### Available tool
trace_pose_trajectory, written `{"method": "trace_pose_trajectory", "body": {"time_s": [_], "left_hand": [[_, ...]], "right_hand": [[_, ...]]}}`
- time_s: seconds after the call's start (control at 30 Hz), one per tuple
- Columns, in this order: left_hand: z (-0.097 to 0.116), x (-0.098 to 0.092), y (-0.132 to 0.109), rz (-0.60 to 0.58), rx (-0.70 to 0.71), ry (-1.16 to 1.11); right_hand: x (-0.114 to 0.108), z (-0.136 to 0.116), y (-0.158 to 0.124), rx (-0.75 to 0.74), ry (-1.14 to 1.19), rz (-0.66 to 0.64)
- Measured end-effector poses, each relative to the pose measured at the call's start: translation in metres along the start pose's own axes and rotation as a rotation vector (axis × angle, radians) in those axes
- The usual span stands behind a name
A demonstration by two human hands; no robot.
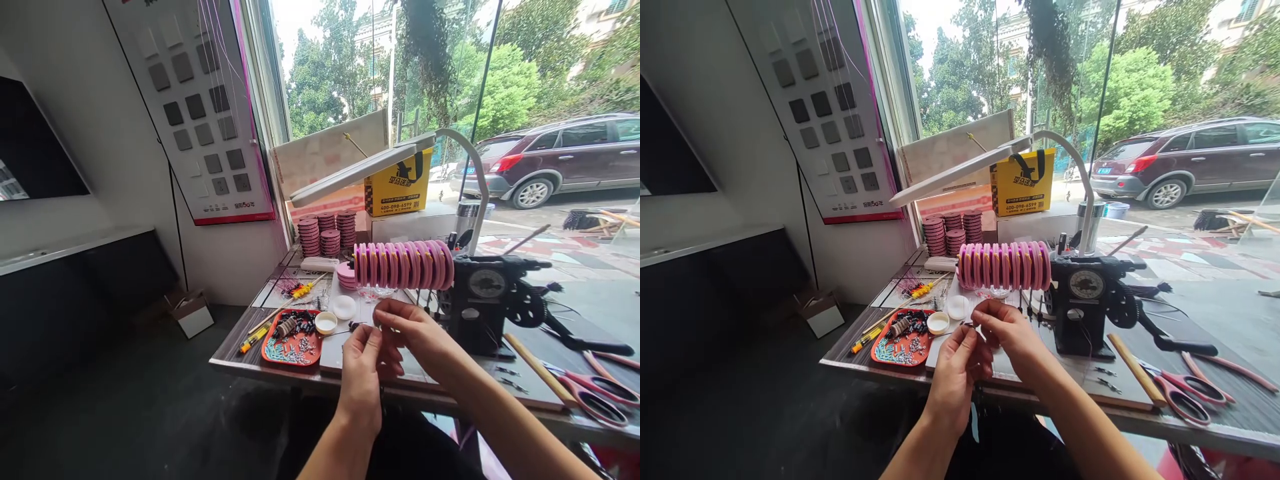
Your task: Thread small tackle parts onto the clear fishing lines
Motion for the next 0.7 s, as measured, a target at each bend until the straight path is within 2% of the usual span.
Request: {"method": "trace_pose_trajectory", "body": {"time_s": [0.17,0.33,0.53,0.7], "left_hand": [[0.000,-0.004,-0.008,-0.005,-0.069,-0.019],[0.000,-0.005,-0.018,-0.014,-0.119,-0.004],[-0.014,-0.015,-0.039,0.005,-0.253,-0.050],[-0.021,-0.020,-0.044,0.020,-0.306,-0.090]], "right_hand": [[0.007,0.004,-0.003,0.030,0.068,-0.053],[0.005,0.001,-0.004,0.013,0.151,-0.044],[-0.002,0.002,-0.001,0.016,0.196,-0.029],[-0.003,0.003,0.000,0.015,0.198,-0.042]]}}
Point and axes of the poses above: each hand's wrist, its own y-axis towards the middle knuckle, its own x-axis out of the palm, z = x × y, the point moved 9 cm from there along y, towards the middle knuckle, and after that the axes turned 15 degrees about x, right-handed, at the moved point
